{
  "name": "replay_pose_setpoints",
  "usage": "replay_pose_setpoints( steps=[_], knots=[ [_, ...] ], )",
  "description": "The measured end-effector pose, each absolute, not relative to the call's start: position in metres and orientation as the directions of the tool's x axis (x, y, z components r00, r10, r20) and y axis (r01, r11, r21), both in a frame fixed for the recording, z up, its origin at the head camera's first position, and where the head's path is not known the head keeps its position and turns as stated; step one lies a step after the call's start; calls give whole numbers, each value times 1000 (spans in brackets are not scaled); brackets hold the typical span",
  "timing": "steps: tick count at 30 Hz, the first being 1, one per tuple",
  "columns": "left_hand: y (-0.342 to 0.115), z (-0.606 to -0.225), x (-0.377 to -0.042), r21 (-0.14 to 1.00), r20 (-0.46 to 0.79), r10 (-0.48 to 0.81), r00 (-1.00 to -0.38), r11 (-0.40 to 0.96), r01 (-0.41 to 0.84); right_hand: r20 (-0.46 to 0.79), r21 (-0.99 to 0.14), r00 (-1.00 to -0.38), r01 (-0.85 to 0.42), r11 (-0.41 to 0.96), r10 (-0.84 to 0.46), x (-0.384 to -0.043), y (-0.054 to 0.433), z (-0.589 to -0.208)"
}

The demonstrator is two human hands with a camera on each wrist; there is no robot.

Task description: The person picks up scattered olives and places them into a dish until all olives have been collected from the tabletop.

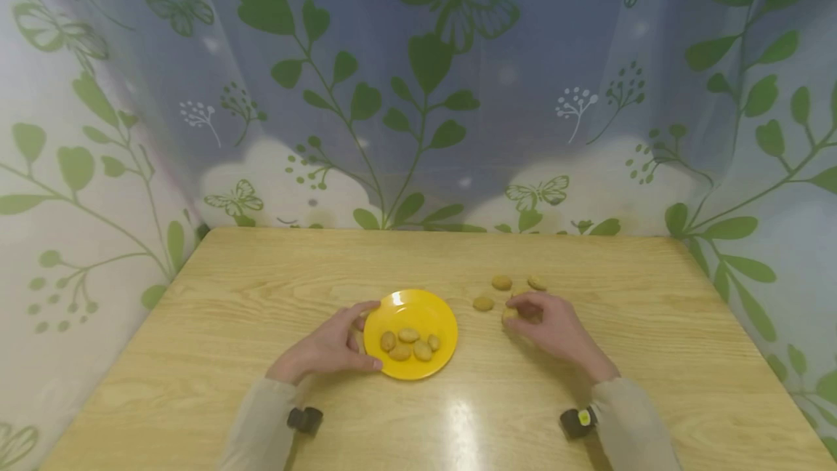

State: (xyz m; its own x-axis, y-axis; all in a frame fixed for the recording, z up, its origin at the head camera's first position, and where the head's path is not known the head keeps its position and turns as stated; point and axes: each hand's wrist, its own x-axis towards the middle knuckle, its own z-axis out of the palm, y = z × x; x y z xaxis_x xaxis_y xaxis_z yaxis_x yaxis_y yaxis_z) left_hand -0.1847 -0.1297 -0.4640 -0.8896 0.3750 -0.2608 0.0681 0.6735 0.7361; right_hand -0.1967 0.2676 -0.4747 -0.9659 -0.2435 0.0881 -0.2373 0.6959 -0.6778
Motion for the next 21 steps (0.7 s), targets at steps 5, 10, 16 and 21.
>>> replay_pose_setpoints(
  steps=[5, 10, 16, 21],
  knots=[
    [-130, -464, -184, 738, -257, 375, -891, 671, 69, 82, -671, -966, -235, 703, -245, -197, 267, -474],
    [-130, -463, -184, 737, -260, 371, -891, 673, 65, 80, -672, -964, -240, 700, -254, -197, 267, -474],
    [-129, -463, -184, 735, -260, 371, -892, 674, 66, 88, -674, -962, -249, 695, -260, -196, 268, -473],
    [-130, -463, -183, 737, -260, 371, -892, 673, 65, 82, -689, -964, -238, 685, -253, -194, 268, -472]
  ],
)
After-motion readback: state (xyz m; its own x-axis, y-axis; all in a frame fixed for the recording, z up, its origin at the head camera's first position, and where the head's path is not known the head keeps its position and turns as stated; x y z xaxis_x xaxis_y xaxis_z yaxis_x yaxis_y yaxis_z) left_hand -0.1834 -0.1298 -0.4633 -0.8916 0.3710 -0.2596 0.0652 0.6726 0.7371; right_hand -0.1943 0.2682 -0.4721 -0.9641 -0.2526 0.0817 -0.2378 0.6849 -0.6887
